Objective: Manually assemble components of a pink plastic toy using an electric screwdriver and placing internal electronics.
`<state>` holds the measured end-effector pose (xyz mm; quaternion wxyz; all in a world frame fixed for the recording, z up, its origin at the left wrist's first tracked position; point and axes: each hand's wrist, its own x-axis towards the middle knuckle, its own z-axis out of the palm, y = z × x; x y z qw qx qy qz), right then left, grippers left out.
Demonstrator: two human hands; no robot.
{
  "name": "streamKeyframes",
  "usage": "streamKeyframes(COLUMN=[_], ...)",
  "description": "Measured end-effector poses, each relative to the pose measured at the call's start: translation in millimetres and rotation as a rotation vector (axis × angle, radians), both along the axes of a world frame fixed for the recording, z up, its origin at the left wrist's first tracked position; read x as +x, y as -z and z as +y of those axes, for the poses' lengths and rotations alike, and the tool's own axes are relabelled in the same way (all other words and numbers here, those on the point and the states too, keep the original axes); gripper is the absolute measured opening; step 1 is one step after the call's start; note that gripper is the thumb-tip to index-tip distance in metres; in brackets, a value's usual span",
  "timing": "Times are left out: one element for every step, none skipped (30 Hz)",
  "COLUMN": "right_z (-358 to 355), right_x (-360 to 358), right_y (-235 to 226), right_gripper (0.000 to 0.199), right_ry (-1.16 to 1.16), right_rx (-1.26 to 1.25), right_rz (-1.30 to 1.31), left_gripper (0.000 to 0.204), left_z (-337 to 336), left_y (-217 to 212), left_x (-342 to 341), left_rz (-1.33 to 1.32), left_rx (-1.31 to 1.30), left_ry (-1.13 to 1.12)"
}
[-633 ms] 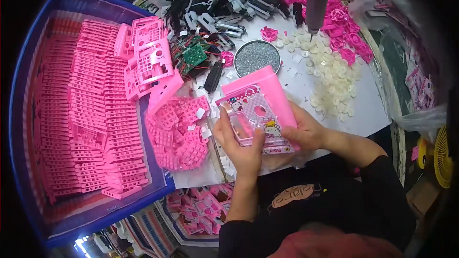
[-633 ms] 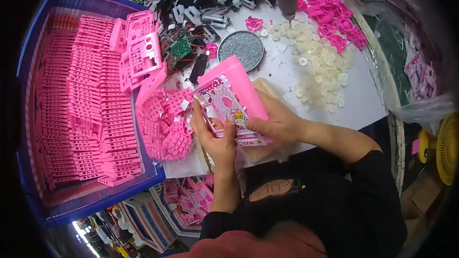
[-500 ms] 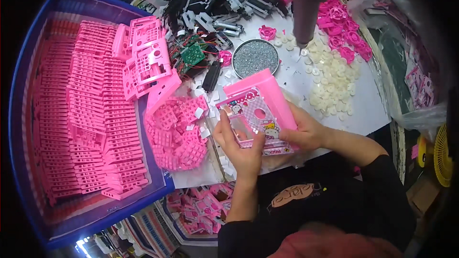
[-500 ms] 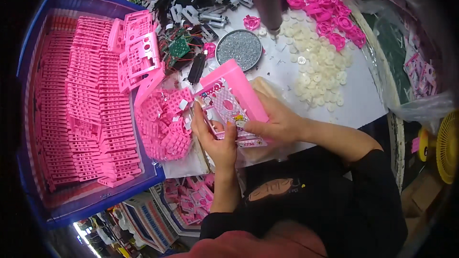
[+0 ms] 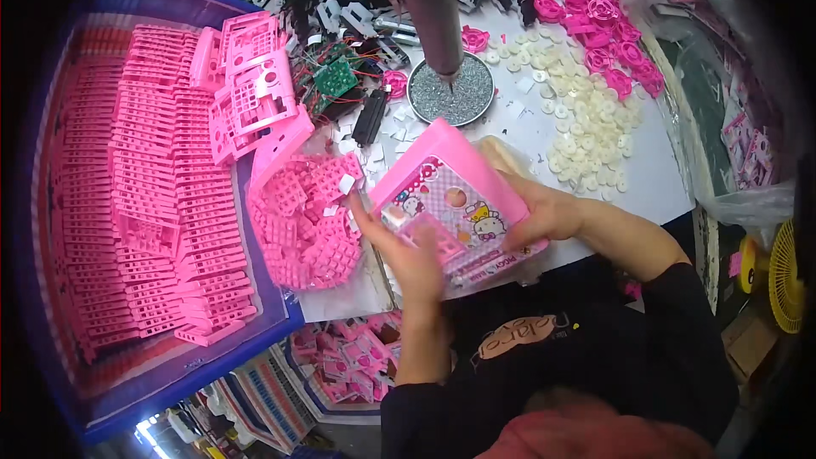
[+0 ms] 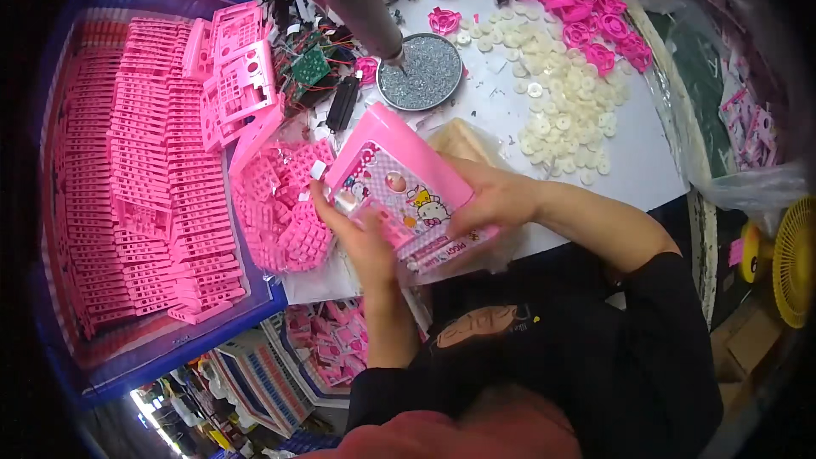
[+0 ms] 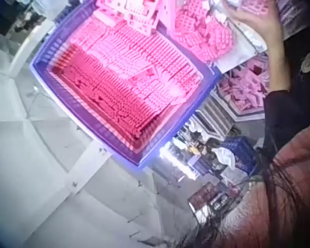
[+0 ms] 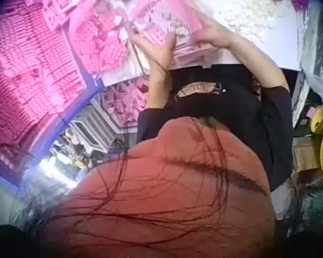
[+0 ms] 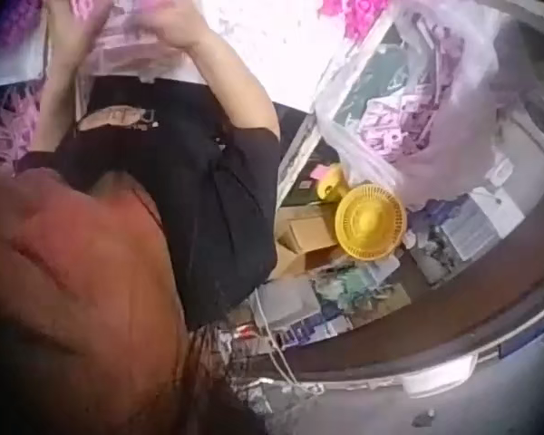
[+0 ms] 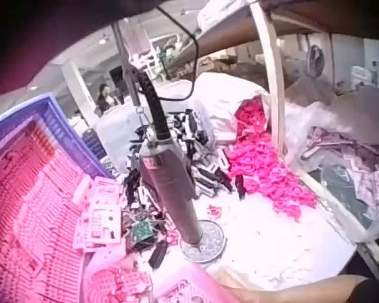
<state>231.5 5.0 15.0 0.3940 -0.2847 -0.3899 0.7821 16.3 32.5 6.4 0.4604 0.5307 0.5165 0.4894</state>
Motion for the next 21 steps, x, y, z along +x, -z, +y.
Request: streamKeyframes(right_z=[1, -1, -3, -5, -7, -9, -12, -14, -17, -18, -21, -24, -24, -23, -22, -22, -22, -22, -22, -24, -20], right_x=[0, 1, 4, 7, 9, 11, 12, 12, 11, 9, 9, 8, 8, 9, 9, 8, 8, 7, 5, 5, 7], right_y=[1, -1, -6, -9, -11, -11, -11, -7, -2, 2, 4, 5, 5, 4, 3, 1, 4, 8, 13, 16, 19], right_gripper=[0.089, 0.086, 0.083, 0.081, 0.078, 0.075, 0.073, 0.071, 0.07, 0.069, 0.068, 0.067, 0.065, 0.065, 0.065, 0.065, 0.067, 0.068, 0.069, 0.07, 0.067], right_ry=[-0.041, -0.02, 0.001, 0.021, 0.007, -0.007, -0.025, 0.012, 0.047, 0.074, 0.125, 0.175, 0.227, 0.24, 0.254, 0.266, 0.245, 0.25, 0.255, 0.261, 0.23], right_rx=[0.002, 0.114, 0.227, 0.343, 0.303, 0.263, 0.221, 0.175, 0.13, 0.088, 0.089, 0.09, 0.096, 0.1, 0.104, 0.099, 0.061, 0.066, 0.07, 0.066, 0.076], right_rz=[0.003, -0.126, -0.253, -0.383, -0.42, -0.456, -0.489, -0.433, -0.377, -0.318, -0.238, -0.158, -0.079, -0.081, -0.082, -0.08, -0.053, -0.06, -0.07, -0.087, -0.105], left_gripper=[0.051, 0.037, 0.03, 0.027, 0.029, 0.029, 0.03, 0.03, 0.033, 0.034, 0.035, 0.036, 0.037, 0.038, 0.038, 0.039, 0.039, 0.039, 0.038, 0.036, 0.034], left_z=[5, 11, 17, 21, 22, 23, 24, 25, 24, 24, 24, 23, 20, 17, 6, -6, -10, -14, -14, -11, -7], left_y=[-1, -2, -2, -1, -1, 4, 7, 8, 5, -3, -8, -15, -16, -18, -2, 11, 13, 16, 8, 9, 10], left_x=[-7, -13, -15, -16, -16, -17, -19, -19, -19, -17, -10, -2, 3, 8, -3, -17, -18, -21, -18, -23, -28], left_rz=[-0.221, -0.429, -0.423, -0.419, -0.419, -0.342, -0.262, -0.181, -0.179, -0.26, -0.347, -0.433, -0.472, -0.51, -0.369, -0.222, -0.134, -0.045, -0.009, 0.1, 0.213], left_rx=[-0.118, -0.231, -0.241, -0.248, -0.172, -0.106, -0.041, 0.022, -0.022, -0.08, -0.141, -0.202, -0.191, -0.178, -0.083, 0.003, 0.064, 0.129, 0.169, 0.231, 0.3], left_ry=[-0.01, -0.045, -0.035, -0.026, -0.021, -0.022, -0.025, -0.029, -0.048, -0.087, -0.112, -0.138, -0.131, -0.126, -0.037, 0.049, 0.093, 0.134, 0.128, 0.142, 0.147])
